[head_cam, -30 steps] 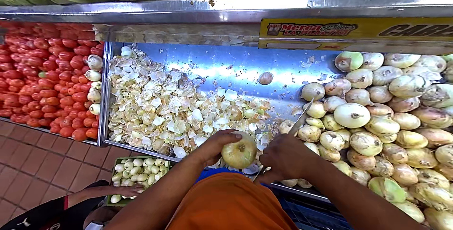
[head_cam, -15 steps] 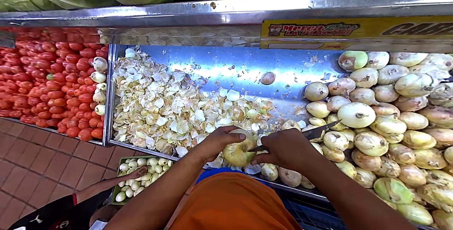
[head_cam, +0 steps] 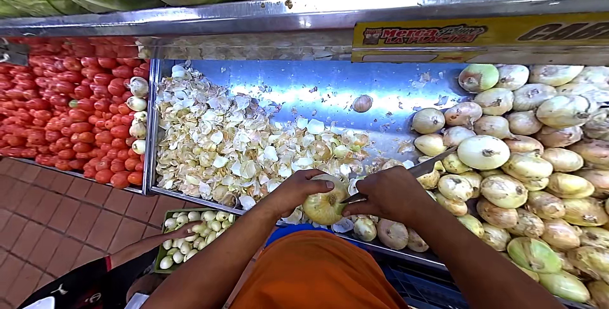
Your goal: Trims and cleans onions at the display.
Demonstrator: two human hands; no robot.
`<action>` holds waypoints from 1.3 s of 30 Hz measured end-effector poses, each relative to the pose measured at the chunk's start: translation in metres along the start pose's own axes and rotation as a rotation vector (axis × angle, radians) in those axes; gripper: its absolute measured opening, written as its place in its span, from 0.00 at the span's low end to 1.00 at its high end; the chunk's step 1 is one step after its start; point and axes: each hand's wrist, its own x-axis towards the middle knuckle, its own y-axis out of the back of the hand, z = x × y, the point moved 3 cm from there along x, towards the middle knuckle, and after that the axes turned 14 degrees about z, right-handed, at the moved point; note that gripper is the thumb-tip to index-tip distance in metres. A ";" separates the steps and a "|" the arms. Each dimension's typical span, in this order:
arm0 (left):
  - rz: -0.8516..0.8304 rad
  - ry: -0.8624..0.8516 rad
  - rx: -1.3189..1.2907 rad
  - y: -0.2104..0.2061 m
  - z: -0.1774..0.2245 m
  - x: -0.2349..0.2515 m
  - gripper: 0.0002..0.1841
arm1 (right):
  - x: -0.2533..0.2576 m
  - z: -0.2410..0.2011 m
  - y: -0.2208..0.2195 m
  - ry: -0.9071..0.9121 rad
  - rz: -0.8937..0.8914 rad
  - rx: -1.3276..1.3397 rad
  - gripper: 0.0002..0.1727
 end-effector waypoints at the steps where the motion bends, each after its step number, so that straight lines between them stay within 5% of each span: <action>1: -0.002 -0.001 0.004 0.000 0.000 0.000 0.24 | -0.002 0.002 -0.002 0.009 0.027 -0.008 0.44; 18: 0.007 0.003 0.027 -0.007 0.001 -0.002 0.24 | -0.005 0.001 0.000 0.026 0.106 0.010 0.44; 23: 0.023 0.009 0.052 -0.009 0.003 -0.003 0.22 | 0.003 -0.011 0.005 0.006 -0.042 0.015 0.45; 31: -0.007 0.031 0.045 -0.010 -0.010 -0.001 0.22 | -0.001 -0.011 -0.014 0.175 0.167 0.068 0.41; 35: 0.127 0.055 -0.058 -0.004 -0.014 0.001 0.22 | -0.007 -0.015 -0.022 0.207 0.303 0.115 0.40; 39: 0.263 0.046 -0.148 0.016 -0.005 0.012 0.24 | -0.015 -0.027 -0.034 0.161 0.171 0.161 0.41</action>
